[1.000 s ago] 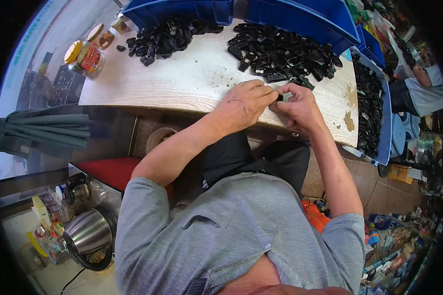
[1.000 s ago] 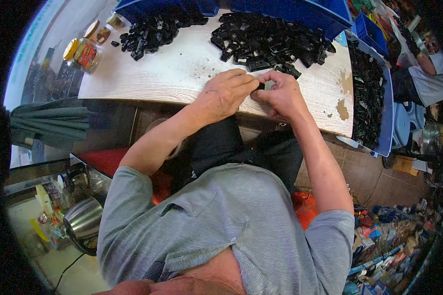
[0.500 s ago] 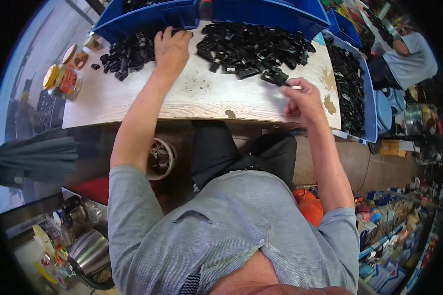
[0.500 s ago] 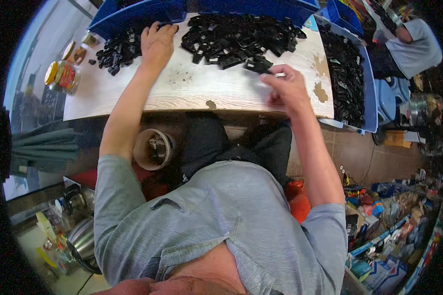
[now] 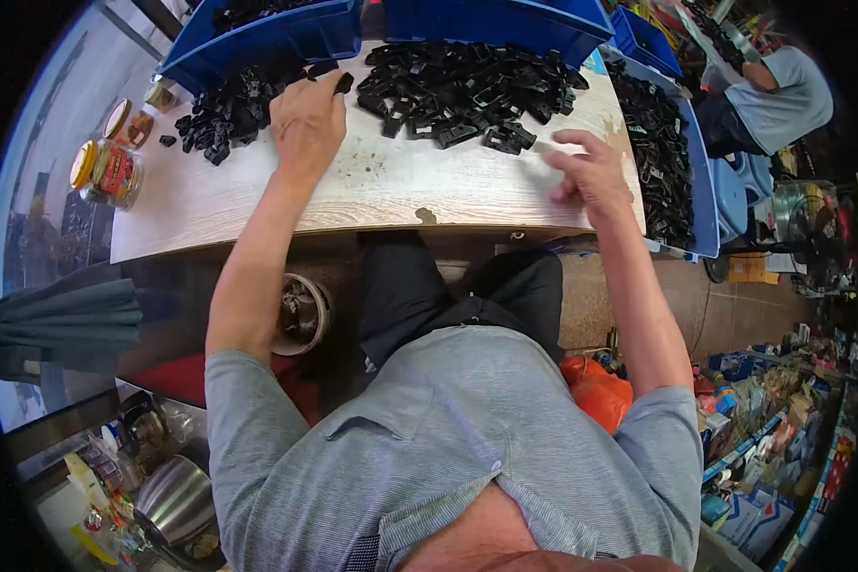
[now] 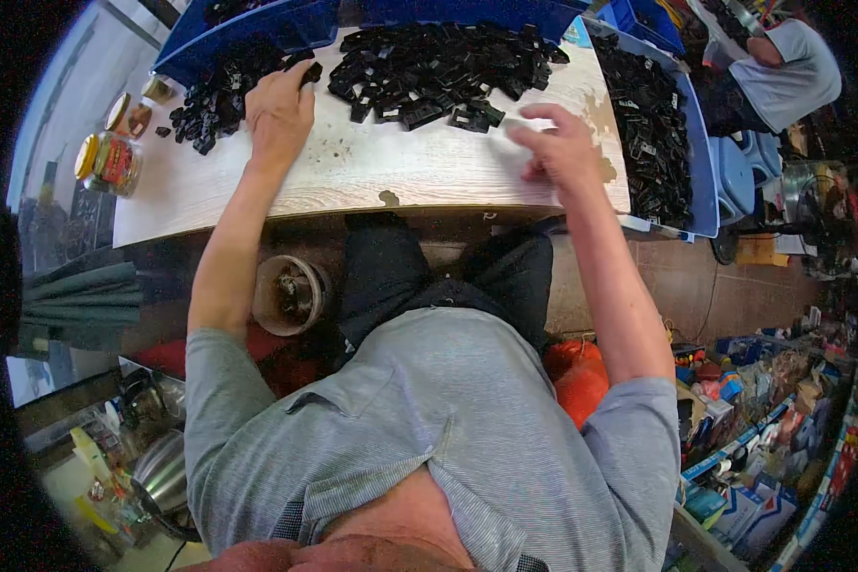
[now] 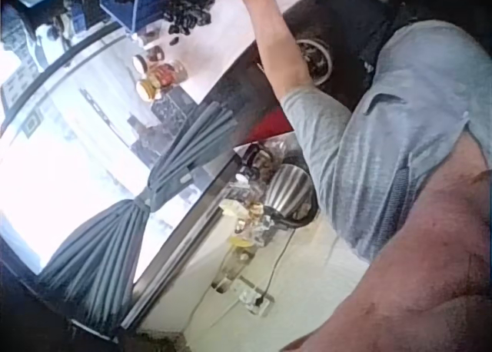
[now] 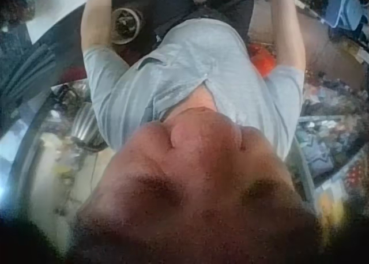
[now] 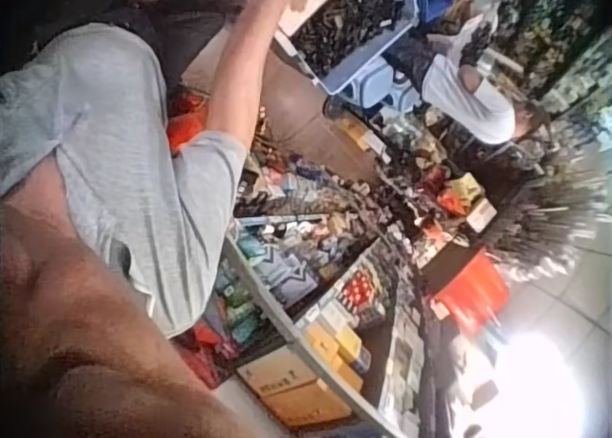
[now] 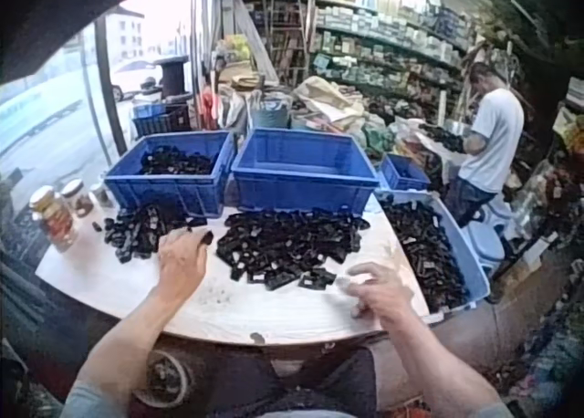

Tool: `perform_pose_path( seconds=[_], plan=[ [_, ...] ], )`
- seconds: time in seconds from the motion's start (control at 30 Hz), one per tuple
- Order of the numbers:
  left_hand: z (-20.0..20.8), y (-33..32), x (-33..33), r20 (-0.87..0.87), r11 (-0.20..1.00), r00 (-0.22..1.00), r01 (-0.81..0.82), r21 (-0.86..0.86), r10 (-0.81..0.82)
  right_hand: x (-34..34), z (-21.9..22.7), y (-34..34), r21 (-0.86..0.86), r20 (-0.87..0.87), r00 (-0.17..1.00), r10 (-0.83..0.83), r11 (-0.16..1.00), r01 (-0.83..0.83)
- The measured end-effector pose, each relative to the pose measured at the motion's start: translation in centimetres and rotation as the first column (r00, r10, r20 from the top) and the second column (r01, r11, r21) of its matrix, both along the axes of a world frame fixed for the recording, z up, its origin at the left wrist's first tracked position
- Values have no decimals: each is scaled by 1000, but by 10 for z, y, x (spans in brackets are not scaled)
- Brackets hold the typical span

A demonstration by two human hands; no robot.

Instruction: Assembling small black plastic components by hand at a workbench.

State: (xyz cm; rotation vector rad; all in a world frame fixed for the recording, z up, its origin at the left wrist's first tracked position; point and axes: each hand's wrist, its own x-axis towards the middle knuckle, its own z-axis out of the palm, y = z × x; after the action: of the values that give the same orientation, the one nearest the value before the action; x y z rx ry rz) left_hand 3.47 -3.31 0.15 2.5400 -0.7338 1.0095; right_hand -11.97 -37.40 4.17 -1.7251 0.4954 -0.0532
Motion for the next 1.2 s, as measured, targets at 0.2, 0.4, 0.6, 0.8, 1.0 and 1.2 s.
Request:
perform_pose_path(
  seconds=[0.2,0.4,0.6,0.8,1.0,1.2],
  plan=[
    [2,-25,-58,-71,895,983,122,-430,-168,15,-9,28,-112,-68,989,133,984,-140],
    [-11,-23,-77,-189,988,971,131,-84,-145,26,-11,39,-341,-60,980,187,919,-197],
    [-3,-42,-92,-20,941,969,233,-245,-245,27,-8,40,-370,-85,971,225,897,-241],
    [2,-89,-116,-83,900,903,406,-159,-422,16,-1,34,30,-187,932,311,950,-311],
    [-7,-100,-108,-114,919,913,382,-98,-392,18,3,46,-10,-251,915,317,944,-330],
    [-8,-102,-109,-93,945,945,300,-133,-313,20,-7,50,-93,-205,951,233,962,-255]
  ],
)
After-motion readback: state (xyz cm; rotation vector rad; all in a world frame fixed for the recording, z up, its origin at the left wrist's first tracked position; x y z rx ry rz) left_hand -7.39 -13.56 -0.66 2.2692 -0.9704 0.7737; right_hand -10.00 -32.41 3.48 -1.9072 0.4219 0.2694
